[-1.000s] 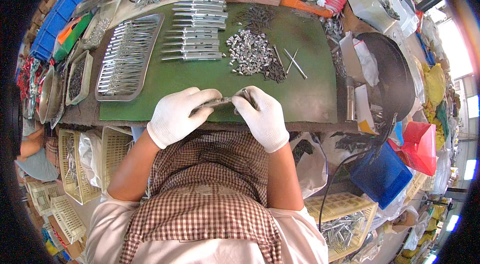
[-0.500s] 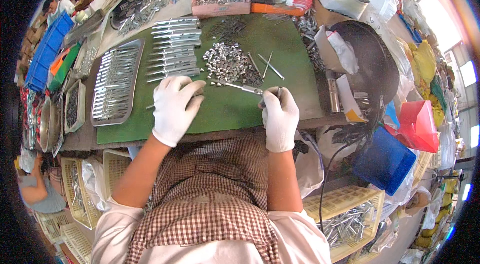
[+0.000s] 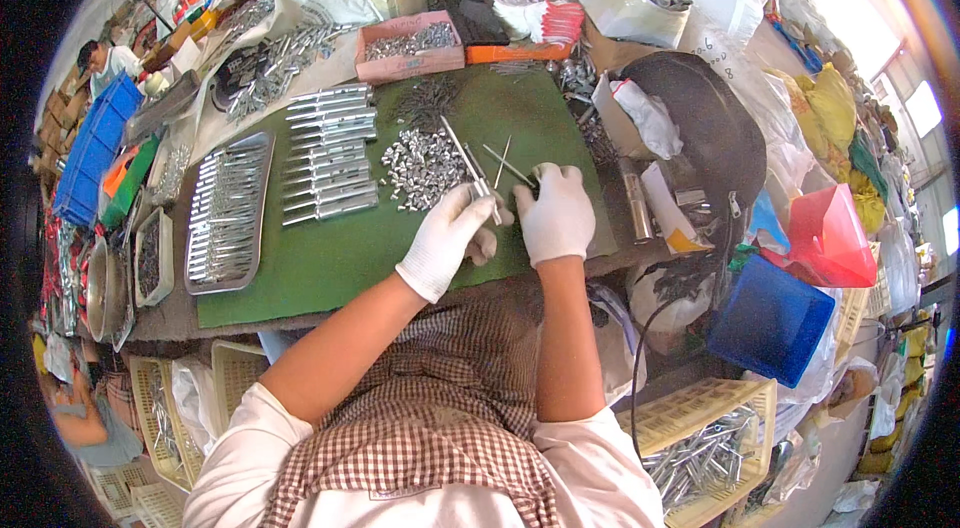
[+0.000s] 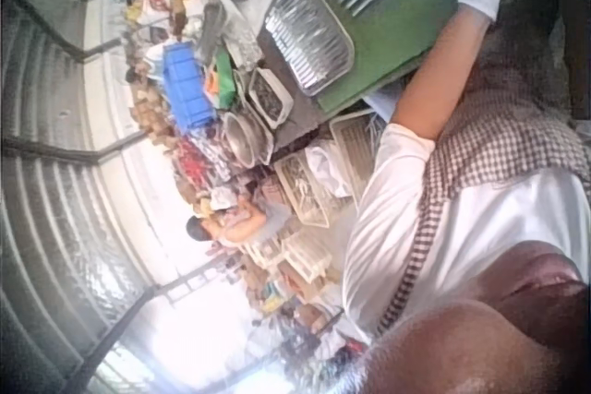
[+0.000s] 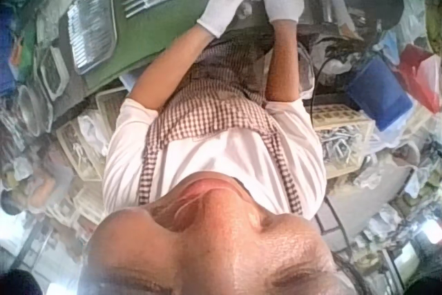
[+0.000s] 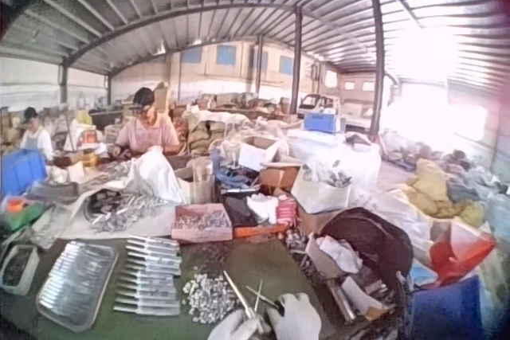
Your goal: The person assembles metal components by inserting pins and small parts into metal cylinders by hand, arranges the tubes on the workbench, and attaches springs to metal hardware pieces.
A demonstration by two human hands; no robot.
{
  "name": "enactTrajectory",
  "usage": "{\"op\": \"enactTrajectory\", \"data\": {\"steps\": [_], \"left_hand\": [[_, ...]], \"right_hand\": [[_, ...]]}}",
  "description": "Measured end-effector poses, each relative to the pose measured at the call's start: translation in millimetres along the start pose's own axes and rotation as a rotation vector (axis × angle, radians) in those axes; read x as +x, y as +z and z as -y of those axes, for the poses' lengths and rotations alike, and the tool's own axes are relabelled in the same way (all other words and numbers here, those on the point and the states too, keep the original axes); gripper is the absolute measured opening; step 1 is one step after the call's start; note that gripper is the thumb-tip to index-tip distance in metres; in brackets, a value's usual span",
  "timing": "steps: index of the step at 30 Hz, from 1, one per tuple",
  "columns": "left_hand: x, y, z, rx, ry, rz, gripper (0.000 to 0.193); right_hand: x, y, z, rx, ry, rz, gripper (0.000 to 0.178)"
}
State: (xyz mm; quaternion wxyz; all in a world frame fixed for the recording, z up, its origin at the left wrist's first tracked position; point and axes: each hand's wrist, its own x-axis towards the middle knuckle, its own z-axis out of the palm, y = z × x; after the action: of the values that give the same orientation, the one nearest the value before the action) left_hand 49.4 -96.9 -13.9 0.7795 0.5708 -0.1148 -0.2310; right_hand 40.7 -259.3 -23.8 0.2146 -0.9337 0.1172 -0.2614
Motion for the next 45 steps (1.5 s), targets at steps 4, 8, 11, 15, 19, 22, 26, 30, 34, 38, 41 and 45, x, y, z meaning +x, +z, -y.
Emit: {"op": "enactTrajectory", "data": {"steps": [4,8,11,15,19,22,26,30,34,38,41,45], "left_hand": [[5,-13,9,0.023,-0.080,0.028,0.022],[7,-18,11,-0.177,-0.132,0.060,0.022],[11,-23,10,-0.295,-0.179,0.090,0.023],[13,-29,7,-0.405,-0.235,0.098,0.030],[13,-34,9,-0.420,-0.243,0.120,0.031],[11,-33,7,-0.438,-0.245,0.124,0.028],[11,-31,5,-0.427,-0.259,0.127,0.027],[11,-30,5,-0.370,-0.267,0.106,0.025],[13,-30,5,-0.367,-0.265,0.080,0.026],[12,-24,3,-0.359,-0.242,0.055,0.021],[13,-25,5,-0.301,-0.229,0.077,0.018],[8,-17,3,-0.044,-0.170,0.090,0.016]], "right_hand": [[9,5,1,-0.160,0.069,0.199,0.028],[-3,-4,-7,0.151,0.144,0.037,0.019],[-17,-17,-4,0.587,0.159,-0.091,0.011],[-26,-37,12,0.544,0.070,-0.166,0.013],[-25,-44,27,0.474,-0.010,-0.154,0.015],[-24,-42,29,0.444,-0.062,-0.157,0.016],[-24,-44,33,0.413,-0.068,-0.163,0.016],[-24,-41,40,0.305,-0.134,-0.142,0.016],[-25,-39,41,0.336,-0.081,-0.166,0.014],[-17,-29,21,0.295,0.002,-0.244,0.010],[-12,-22,19,0.220,-0.051,-0.182,0.013],[-3,-8,26,0.539,0.107,0.008,0.018]]}}
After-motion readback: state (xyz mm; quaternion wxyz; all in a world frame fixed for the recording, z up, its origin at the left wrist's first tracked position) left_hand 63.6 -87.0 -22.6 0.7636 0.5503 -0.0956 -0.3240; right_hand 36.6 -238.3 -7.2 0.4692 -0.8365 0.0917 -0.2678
